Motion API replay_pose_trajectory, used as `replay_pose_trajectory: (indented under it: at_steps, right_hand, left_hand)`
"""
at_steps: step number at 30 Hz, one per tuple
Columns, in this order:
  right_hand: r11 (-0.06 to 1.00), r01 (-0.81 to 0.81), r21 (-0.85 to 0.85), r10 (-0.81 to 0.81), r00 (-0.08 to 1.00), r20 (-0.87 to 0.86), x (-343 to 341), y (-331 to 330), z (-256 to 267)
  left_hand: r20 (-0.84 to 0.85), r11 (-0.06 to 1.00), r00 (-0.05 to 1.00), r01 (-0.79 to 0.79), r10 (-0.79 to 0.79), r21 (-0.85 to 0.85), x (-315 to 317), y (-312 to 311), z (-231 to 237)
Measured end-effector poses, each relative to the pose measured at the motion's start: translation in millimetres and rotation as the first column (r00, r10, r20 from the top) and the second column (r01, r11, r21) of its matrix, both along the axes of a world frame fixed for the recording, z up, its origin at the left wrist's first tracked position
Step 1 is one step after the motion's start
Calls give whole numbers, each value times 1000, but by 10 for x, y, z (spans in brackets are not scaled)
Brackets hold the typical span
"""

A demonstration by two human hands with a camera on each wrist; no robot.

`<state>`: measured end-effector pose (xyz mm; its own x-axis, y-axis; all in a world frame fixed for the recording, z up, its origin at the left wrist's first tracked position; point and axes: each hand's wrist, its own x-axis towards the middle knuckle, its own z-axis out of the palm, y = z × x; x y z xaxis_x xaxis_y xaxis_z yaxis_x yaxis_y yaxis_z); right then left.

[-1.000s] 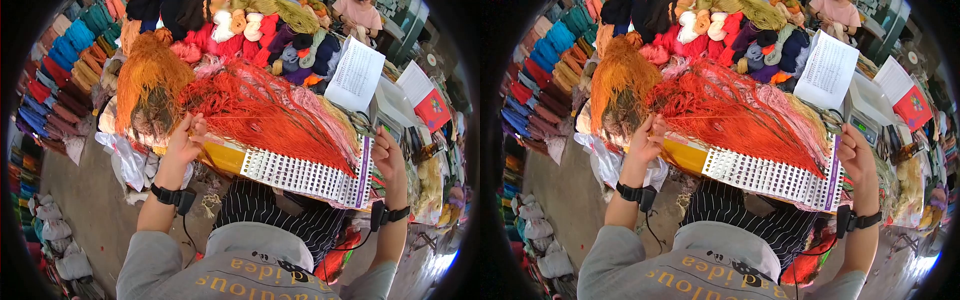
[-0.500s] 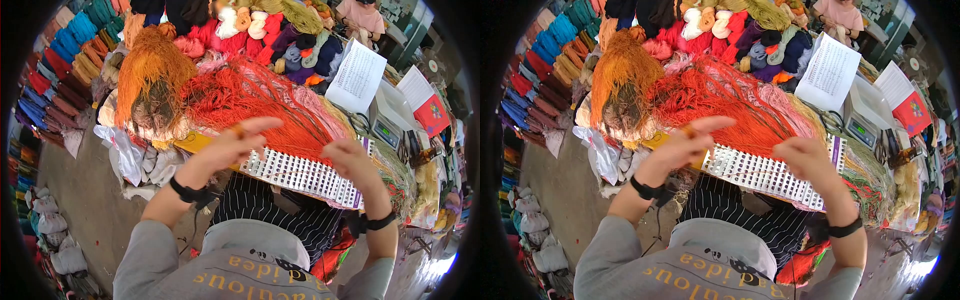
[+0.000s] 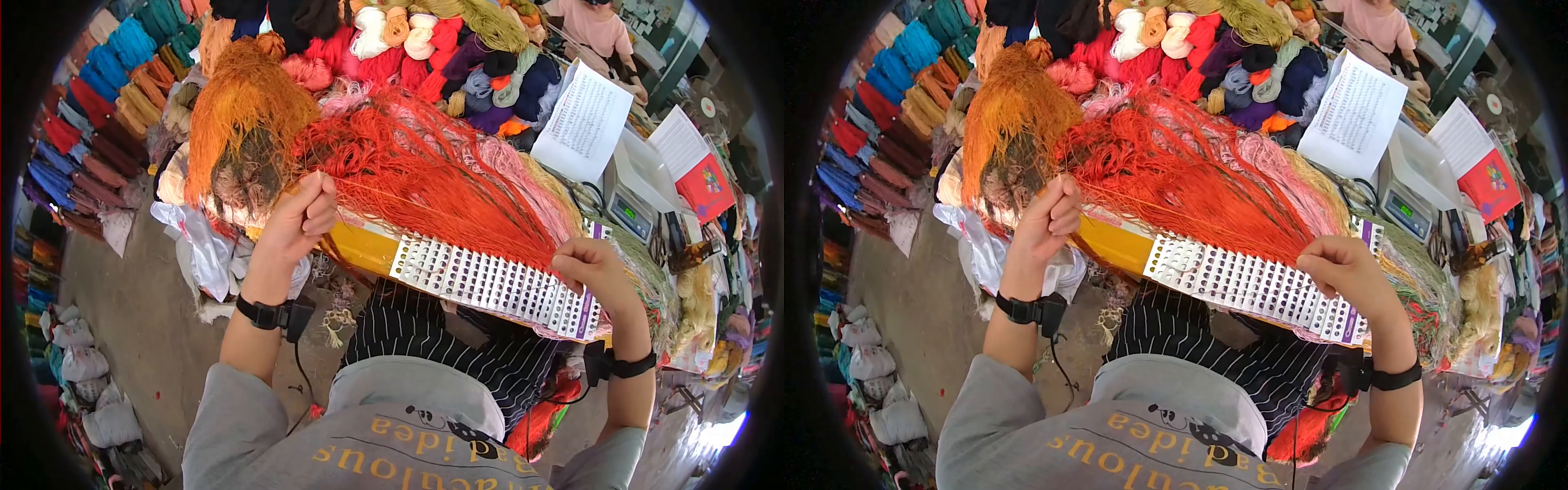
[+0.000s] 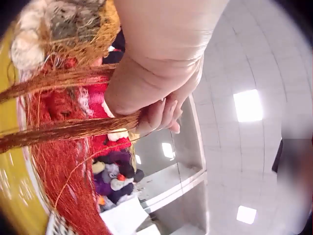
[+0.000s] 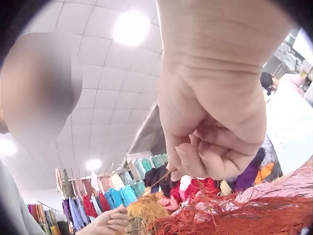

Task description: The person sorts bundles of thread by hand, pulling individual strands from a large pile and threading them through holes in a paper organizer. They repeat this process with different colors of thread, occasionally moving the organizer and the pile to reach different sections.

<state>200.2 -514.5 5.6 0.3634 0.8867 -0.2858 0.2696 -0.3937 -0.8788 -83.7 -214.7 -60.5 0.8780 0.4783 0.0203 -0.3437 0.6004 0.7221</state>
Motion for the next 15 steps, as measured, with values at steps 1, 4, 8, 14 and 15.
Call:
replay_pose_trajectory:
  at_steps: [1,4,8,14,15]
  right_hand:
    - [999,40,37,-37,997,-73,2,-12,4]
    - [991,79,106,-61,984,-165,-79,31,66]
    - [988,43,147,1,957,-289,-402,265,174]
    - [815,-30,579,135,981,-139,-664,436,207]
    - [748,-97,657,95,995,39,-551,409,257]
  left_hand:
    - [-162,980,984,-39,71,194,-30,34,-23]
    - [-426,815,856,10,293,580,122,-138,60]
    - [-348,845,937,201,-19,496,467,-558,140]
    - [-243,749,777,627,-581,215,758,-1096,119]
    - [-243,772,792,606,-561,191,731,-983,-51]
